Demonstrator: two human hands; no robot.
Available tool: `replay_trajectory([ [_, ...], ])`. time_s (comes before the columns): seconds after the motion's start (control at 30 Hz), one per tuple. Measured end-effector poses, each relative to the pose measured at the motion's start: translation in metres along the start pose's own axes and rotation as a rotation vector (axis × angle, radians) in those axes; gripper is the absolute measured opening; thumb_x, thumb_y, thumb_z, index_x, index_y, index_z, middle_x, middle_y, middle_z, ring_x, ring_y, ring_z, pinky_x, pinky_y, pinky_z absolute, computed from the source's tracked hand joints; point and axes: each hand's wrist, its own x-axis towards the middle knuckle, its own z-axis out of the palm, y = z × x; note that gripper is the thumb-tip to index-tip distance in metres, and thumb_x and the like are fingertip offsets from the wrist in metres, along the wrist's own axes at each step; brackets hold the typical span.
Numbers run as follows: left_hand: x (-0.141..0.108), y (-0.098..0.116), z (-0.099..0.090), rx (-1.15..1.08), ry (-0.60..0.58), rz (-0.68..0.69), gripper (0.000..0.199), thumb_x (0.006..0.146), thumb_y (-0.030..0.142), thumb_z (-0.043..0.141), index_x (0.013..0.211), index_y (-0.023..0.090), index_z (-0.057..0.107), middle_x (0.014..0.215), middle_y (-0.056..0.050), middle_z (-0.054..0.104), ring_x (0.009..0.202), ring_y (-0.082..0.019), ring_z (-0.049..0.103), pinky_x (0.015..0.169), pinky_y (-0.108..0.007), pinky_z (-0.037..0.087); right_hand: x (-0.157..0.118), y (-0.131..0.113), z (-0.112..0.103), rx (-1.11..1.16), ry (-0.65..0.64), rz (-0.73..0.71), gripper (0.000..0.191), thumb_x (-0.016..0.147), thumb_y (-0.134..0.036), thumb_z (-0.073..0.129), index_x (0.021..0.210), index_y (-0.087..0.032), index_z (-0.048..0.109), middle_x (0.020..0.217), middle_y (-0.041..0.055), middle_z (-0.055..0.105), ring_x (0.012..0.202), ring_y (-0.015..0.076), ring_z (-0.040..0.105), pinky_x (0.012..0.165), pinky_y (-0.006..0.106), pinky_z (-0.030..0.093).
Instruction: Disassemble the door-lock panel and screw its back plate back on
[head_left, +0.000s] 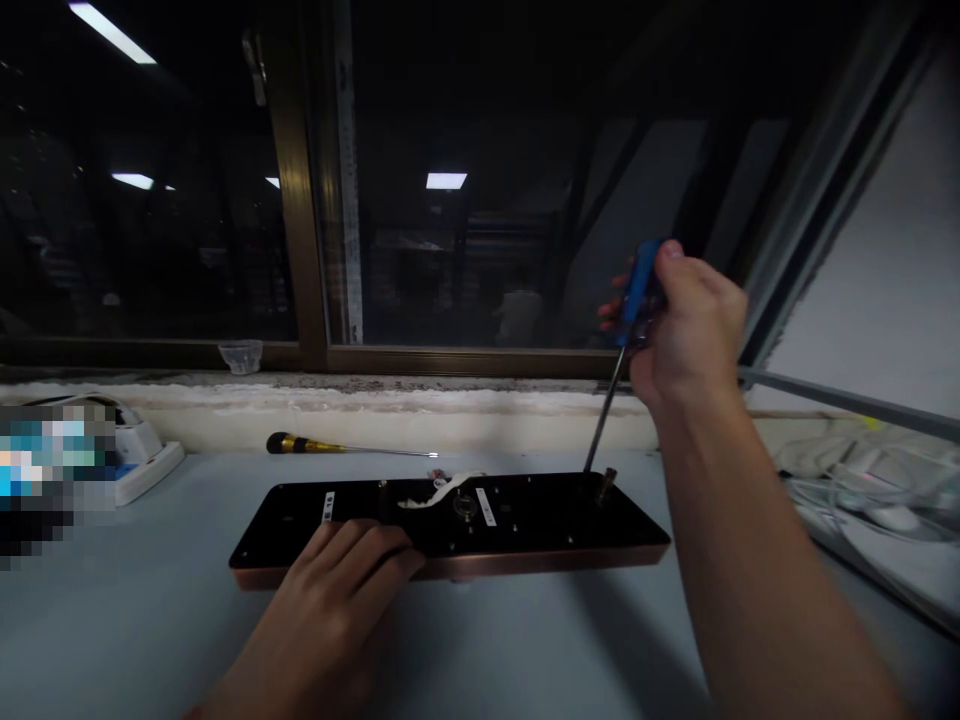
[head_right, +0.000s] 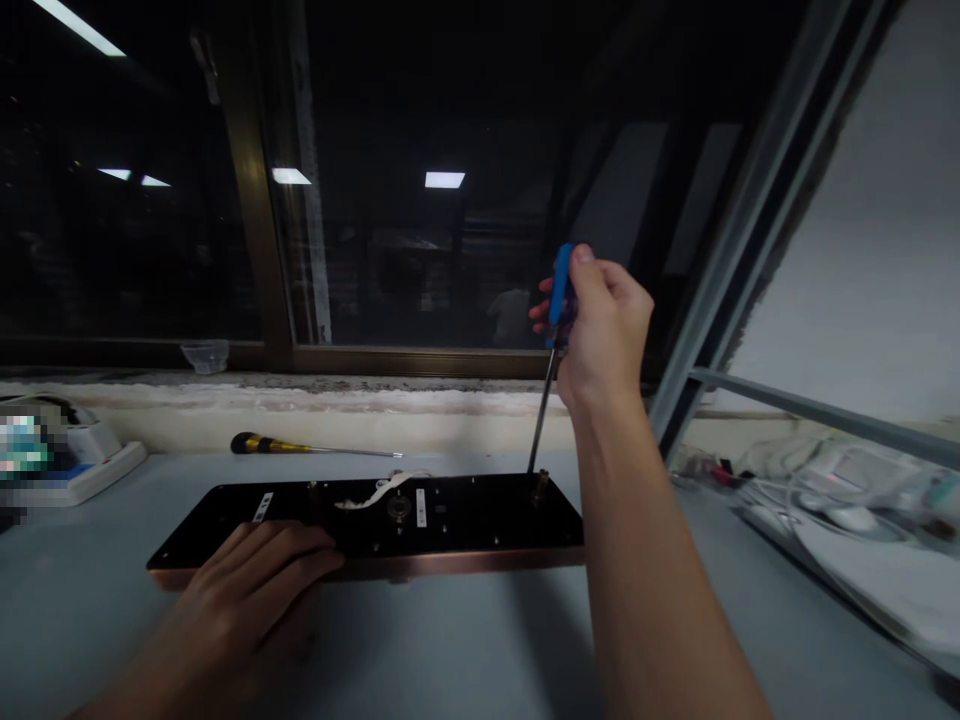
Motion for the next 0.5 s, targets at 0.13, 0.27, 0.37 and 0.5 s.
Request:
replay_trajectory([
  [0.13,-0.0001,-0.0008,0.0016,0.003,0.013,0.003,0.037,0.077,0.0,0.04,0.105,0.019,0.056,0.097,-0.005,0.064,0.084,-0.02,0.057,0.071,-0.036,0.045,-0.0009,-0.0016,0.0015,0.008,-0.008,0.051,0.034,0.082,-0.042,0.044,0.072,-0.013,0.06,0.05,-0.0028,0.054,0.032,0.005,0.045,0.028,0.016,0.031],
  [0.27,0.0008,0.0004,0.0007,0.008,-0.001,-0.012,0.039,0.077,-0.001,0.04,0.105,0.02,0.057,0.098,-0.005,0.064,0.084,-0.02,0.057,0.073,-0.037,0.045,-0.0025,-0.0006,0.0034,0.068,0.005,-0.053,0.037,0.071,-0.055,0.055,0.071,-0.02,0.047,0.048,-0.0064,0.051,0.03,0.0064,0.039,0.024,0.018,0.025],
  [0.37,0.0012,0.0016,-0.0004,0.008,-0.001,-0.02,0.038,0.078,0.001,0.04,0.105,0.02,0.057,0.097,-0.005,0.064,0.083,-0.019,0.057,0.074,-0.036,0.046,-0.0029,0.0009,0.0032,0.042,-0.004,-0.081,0.039,0.056,-0.042,0.072,0.07,-0.022,0.041,0.05,-0.0101,0.053,0.03,0.0075,0.042,0.023,0.018,0.027],
  [0.5,0.0011,0.0026,-0.001,0.026,0.0,-0.021,0.038,0.077,0.0,0.041,0.105,0.02,0.057,0.098,-0.005,0.064,0.084,-0.02,0.058,0.074,-0.037,0.046,-0.0012,0.0022,0.0013,0.01,-0.004,-0.027,0.028,0.062,-0.037,0.068,0.068,-0.019,0.048,0.052,-0.006,0.055,0.034,0.0087,0.049,0.027,0.018,0.033],
])
